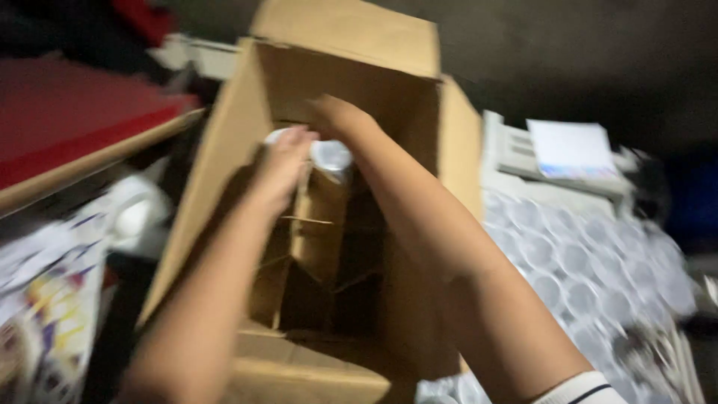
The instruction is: The person wipes white mugs with a cloth and places them into a cardboard box with a grid divider.
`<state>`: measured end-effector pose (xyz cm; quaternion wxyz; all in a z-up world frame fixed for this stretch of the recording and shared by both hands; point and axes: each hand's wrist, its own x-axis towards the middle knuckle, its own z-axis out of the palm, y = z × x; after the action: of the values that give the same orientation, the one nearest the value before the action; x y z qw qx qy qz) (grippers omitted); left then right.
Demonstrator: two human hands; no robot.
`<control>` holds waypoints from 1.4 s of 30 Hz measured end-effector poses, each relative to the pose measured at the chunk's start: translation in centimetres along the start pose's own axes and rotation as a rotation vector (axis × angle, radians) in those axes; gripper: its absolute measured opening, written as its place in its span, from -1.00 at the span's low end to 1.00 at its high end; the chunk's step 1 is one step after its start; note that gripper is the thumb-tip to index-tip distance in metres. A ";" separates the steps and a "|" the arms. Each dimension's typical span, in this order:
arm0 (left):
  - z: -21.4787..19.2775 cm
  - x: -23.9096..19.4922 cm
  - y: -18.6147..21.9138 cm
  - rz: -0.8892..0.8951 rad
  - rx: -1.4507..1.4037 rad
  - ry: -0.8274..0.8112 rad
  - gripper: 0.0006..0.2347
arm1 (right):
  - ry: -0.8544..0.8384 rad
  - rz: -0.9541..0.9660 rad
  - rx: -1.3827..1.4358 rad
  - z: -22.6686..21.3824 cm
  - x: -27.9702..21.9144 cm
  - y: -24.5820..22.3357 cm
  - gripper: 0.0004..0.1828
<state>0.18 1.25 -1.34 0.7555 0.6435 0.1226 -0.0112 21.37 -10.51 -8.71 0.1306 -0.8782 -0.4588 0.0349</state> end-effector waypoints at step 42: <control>66.2 -27.3 -25.3 0.557 0.879 -0.755 -0.59 | 0.545 0.794 0.190 -0.7 -90.1 6.0 -0.23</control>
<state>-19.42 -71.49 -11.07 0.3871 0.8526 -0.3394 -0.0895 -25.67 -87.37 -14.85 0.3019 -0.9467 -0.0323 -0.1074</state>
